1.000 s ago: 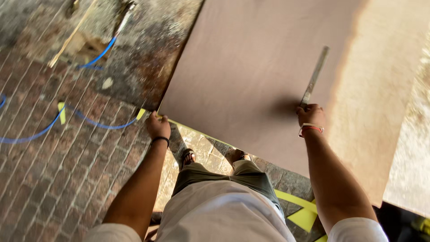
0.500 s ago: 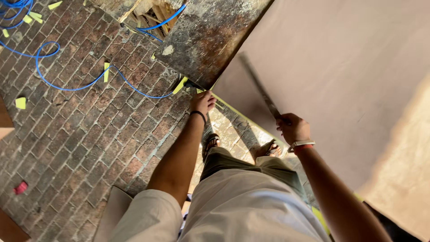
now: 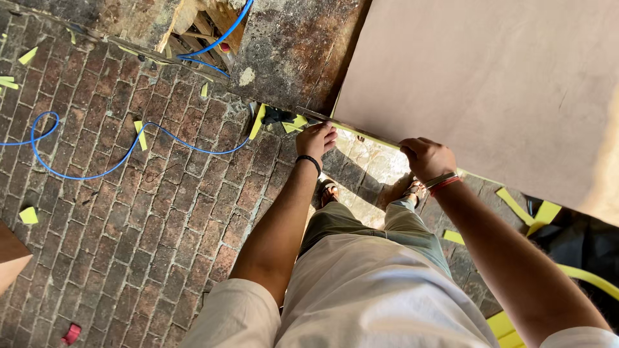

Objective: The person lays a sheet of yellow foam on a work table, spreads a brown fabric over it, and smooths the fabric flat by hand. They then use a spray gun with a blue hose to apply adhesive to a second foam sheet, lay a dark fabric piece onto it, and press the fabric down with both hands.

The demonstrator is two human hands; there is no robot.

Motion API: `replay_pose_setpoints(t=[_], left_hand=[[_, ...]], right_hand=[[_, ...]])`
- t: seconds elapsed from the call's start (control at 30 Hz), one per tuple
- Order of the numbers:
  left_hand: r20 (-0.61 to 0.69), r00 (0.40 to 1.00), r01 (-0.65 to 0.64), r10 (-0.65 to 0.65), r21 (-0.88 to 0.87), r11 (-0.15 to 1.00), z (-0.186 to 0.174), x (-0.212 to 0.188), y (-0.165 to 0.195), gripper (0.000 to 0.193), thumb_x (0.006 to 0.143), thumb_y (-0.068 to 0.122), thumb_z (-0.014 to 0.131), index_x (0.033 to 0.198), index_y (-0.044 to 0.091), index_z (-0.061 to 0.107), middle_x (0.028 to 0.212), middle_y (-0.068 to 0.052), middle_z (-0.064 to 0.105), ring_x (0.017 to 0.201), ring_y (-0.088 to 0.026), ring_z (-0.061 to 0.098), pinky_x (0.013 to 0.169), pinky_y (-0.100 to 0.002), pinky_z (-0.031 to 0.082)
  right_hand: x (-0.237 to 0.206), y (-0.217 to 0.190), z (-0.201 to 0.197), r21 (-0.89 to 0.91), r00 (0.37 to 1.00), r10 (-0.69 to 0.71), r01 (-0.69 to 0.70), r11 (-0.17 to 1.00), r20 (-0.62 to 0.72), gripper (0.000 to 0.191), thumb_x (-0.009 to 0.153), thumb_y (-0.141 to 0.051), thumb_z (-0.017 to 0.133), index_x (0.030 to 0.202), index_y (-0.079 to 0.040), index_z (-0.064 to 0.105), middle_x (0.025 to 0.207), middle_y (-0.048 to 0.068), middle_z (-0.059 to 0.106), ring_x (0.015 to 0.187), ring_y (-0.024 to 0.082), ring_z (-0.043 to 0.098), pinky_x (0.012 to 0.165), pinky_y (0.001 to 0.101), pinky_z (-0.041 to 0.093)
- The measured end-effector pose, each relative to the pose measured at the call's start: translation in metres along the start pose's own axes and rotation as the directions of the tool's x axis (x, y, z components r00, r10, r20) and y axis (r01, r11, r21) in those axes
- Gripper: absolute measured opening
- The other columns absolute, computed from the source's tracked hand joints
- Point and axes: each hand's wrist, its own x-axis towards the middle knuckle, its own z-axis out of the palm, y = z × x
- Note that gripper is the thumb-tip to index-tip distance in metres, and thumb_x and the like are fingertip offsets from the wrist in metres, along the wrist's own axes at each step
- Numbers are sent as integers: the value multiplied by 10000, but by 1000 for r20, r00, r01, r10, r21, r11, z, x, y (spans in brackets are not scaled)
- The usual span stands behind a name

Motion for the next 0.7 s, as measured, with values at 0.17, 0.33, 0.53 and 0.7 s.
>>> replay_pose_setpoints(t=[0.17, 0.33, 0.53, 0.7], left_hand=[[22, 998, -56, 56, 37, 998, -1, 2, -7, 211, 920, 163, 737, 1062, 7, 753, 981, -100, 788, 849, -184, 778, 711, -309, 639], [-4, 998, -65, 65, 16, 998, -4, 3, -16, 211, 913, 164, 749, 1036, -7, 750, 970, -116, 784, 836, -194, 772, 712, -317, 635], [-21, 998, -63, 63, -40, 997, -6, 4, -25, 206, 909, 175, 736, 1033, 11, 741, 958, -112, 773, 848, -211, 762, 716, -335, 630], [-61, 994, -91, 91, -5, 996, -6, 7, -26, 206, 900, 165, 744, 1032, 7, 733, 960, -96, 773, 867, -200, 767, 743, -334, 632]], right_hand=[[-8, 9, 6, -148, 1000, 5, -1, 989, 26, 186, 1045, -316, 614, 1109, -249, 775, 1048, -11, 776, 825, 241, 743, 665, 376, 601], [-33, 45, -25, -290, 987, 96, -54, 955, 132, 280, 1082, -418, 518, 1167, -288, 750, 1118, -5, 769, 879, 237, 756, 696, 380, 615], [-16, 27, 0, -315, 912, 223, -111, 943, 344, 341, 1081, -442, 432, 1285, -335, 683, 1257, -12, 709, 980, 266, 723, 815, 394, 602], [-70, 63, -56, -388, 899, 309, -176, 905, 311, 345, 1087, -445, 414, 1317, -351, 652, 1255, -55, 720, 1005, 224, 733, 820, 392, 613]])
